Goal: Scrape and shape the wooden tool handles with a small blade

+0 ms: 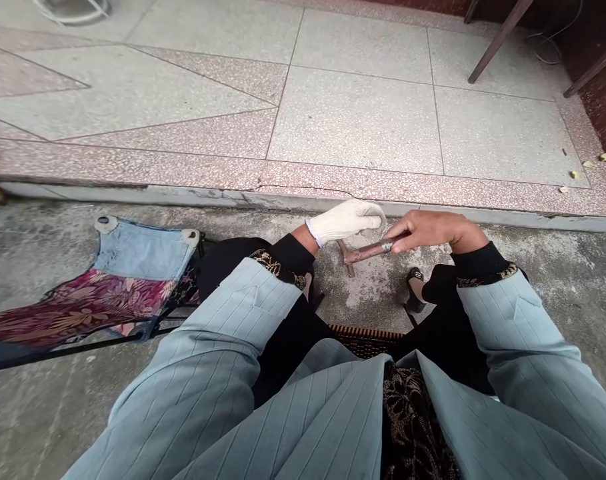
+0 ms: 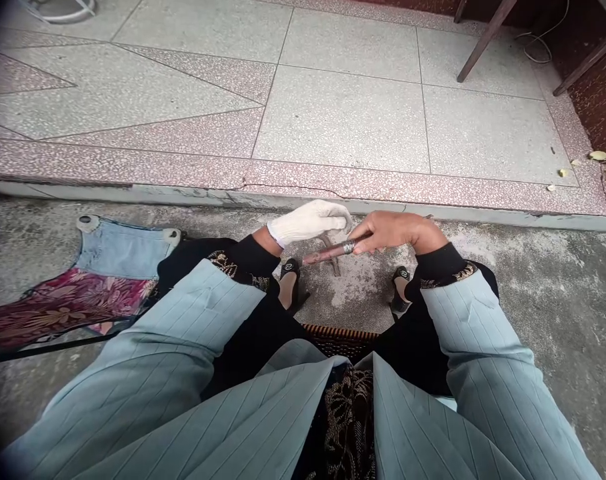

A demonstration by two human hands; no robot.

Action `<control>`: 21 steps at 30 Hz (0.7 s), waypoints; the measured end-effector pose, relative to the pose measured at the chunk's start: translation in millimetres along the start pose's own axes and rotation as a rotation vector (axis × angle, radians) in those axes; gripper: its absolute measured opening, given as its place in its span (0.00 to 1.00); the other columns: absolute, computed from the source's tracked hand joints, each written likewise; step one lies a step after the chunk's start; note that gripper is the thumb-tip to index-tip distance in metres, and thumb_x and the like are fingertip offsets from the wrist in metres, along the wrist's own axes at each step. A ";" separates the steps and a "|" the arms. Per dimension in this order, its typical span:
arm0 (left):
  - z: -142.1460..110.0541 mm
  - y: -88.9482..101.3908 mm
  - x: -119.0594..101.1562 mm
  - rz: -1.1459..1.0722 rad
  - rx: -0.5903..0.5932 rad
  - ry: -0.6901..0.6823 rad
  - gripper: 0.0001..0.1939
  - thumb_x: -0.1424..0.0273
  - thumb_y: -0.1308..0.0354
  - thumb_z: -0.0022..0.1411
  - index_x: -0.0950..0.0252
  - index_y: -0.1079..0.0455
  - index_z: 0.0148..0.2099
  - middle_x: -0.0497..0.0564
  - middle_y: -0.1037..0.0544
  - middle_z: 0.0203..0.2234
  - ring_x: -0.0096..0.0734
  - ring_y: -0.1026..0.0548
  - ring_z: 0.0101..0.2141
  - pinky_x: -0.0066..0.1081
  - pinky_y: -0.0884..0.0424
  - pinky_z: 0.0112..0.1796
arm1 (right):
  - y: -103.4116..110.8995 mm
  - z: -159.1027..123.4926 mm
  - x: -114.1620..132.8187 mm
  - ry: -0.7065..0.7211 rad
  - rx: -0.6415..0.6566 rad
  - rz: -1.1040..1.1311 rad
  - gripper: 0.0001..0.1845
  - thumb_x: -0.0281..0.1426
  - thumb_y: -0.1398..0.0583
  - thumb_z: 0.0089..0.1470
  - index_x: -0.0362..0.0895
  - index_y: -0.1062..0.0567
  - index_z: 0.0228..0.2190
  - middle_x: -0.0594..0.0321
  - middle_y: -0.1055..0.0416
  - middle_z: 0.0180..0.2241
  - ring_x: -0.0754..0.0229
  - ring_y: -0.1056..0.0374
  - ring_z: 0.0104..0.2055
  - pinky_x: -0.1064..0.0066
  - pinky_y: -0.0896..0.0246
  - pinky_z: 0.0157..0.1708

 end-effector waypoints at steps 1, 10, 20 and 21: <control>1.0 -1.3 2.6 -0.071 -0.010 0.000 0.12 0.64 0.40 0.62 0.69 0.22 0.40 0.49 0.21 0.30 0.27 0.27 0.31 0.27 0.32 0.35 | 4.9 -3.5 0.7 0.035 -0.039 0.078 0.20 0.44 0.31 0.54 0.45 0.14 0.44 0.67 0.26 0.29 0.65 0.38 0.29 0.71 0.45 0.31; 8.6 -19.4 22.5 -0.813 -0.091 -0.017 0.18 0.60 0.28 0.58 0.71 0.24 0.40 0.52 0.20 0.26 0.26 0.24 0.25 0.28 0.26 0.29 | 30.7 -18.9 3.2 0.270 -0.532 0.474 0.21 0.48 0.28 0.52 0.41 0.19 0.30 0.68 0.33 0.22 0.69 0.43 0.22 0.73 0.51 0.23; 8.1 -21.7 19.4 -0.947 -0.120 0.003 0.18 0.62 0.27 0.54 0.72 0.24 0.38 0.55 0.18 0.27 0.30 0.20 0.25 0.31 0.22 0.31 | 31.8 -13.5 0.1 0.268 -0.673 0.671 0.31 0.55 0.29 0.48 0.40 0.17 0.39 0.66 0.33 0.21 0.67 0.39 0.23 0.73 0.46 0.21; 8.0 -22.4 18.2 -0.941 -0.121 0.003 0.18 0.63 0.28 0.54 0.72 0.24 0.38 0.55 0.18 0.27 0.31 0.20 0.25 0.31 0.22 0.31 | 32.1 -11.8 -1.5 0.265 -0.669 0.675 0.32 0.56 0.29 0.48 0.40 0.17 0.40 0.66 0.33 0.22 0.67 0.39 0.23 0.73 0.46 0.21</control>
Point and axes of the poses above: each hand's wrist, its own z-axis towards the middle knuckle, its own y-axis out of the back of the hand, x = y × z, the point moved 5 cm from there along z, towards the middle knuckle
